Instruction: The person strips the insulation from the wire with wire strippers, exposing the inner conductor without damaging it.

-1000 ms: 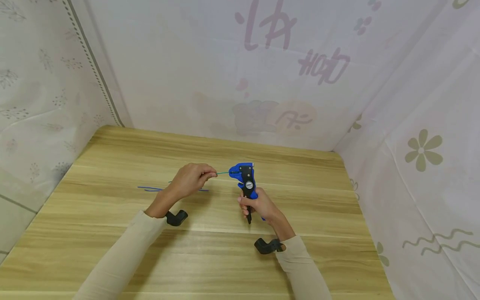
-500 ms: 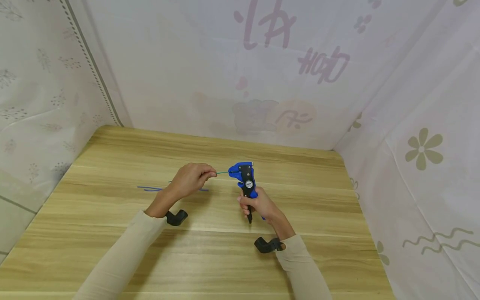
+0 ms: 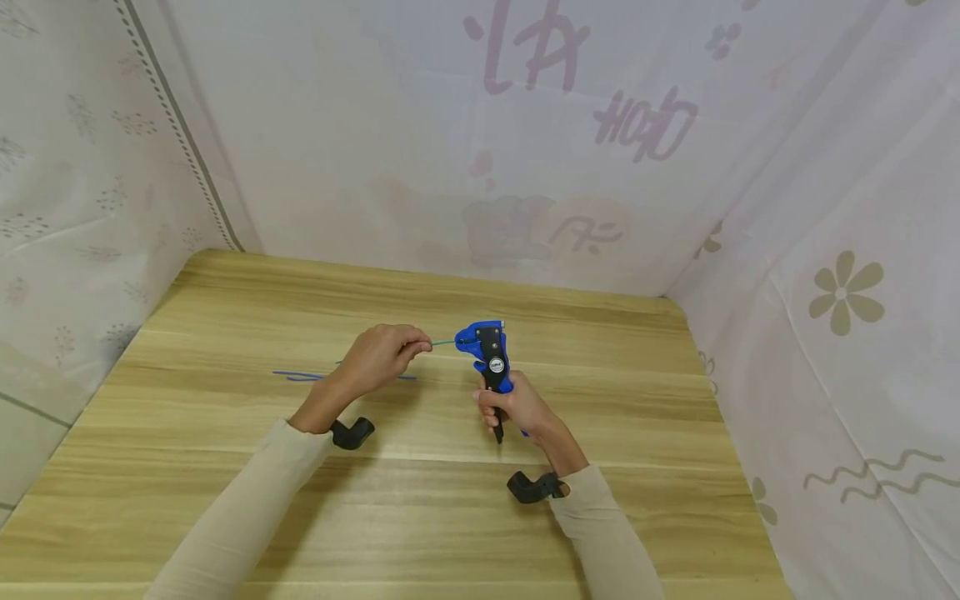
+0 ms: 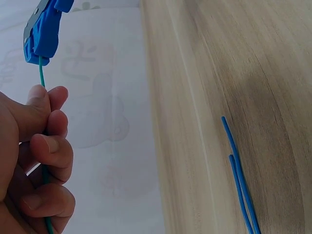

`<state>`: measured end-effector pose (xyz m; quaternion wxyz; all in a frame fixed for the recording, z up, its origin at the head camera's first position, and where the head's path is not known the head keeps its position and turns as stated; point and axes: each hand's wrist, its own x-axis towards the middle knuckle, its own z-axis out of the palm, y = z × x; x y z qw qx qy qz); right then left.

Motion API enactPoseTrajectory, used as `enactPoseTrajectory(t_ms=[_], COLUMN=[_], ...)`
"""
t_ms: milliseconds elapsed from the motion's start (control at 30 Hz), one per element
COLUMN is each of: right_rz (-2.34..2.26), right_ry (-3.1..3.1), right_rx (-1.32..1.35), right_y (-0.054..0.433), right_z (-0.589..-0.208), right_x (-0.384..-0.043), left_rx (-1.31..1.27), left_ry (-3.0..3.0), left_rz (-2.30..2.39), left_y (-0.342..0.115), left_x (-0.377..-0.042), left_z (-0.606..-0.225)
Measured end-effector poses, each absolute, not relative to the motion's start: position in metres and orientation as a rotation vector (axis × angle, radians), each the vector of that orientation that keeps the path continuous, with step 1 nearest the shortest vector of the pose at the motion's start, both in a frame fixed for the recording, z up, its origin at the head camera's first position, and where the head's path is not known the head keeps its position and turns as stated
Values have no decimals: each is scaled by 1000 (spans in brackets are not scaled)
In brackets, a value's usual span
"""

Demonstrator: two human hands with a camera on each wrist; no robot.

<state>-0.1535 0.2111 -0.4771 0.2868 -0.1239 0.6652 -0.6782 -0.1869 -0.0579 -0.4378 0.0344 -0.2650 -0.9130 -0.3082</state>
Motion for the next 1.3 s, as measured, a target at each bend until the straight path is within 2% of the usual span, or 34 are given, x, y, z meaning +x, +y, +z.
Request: enactPoseTrajectory(t_ms=[1300], right_rz=[-1783], right_ry=[1692], right_rx=[-425], right_y=[220], right_z=[-476], right_x=[-154], left_rx=[-788], left_ry=[-2630], left_rz=[-942], left_y=[-61], left_x=[-184], left_z=[-434])
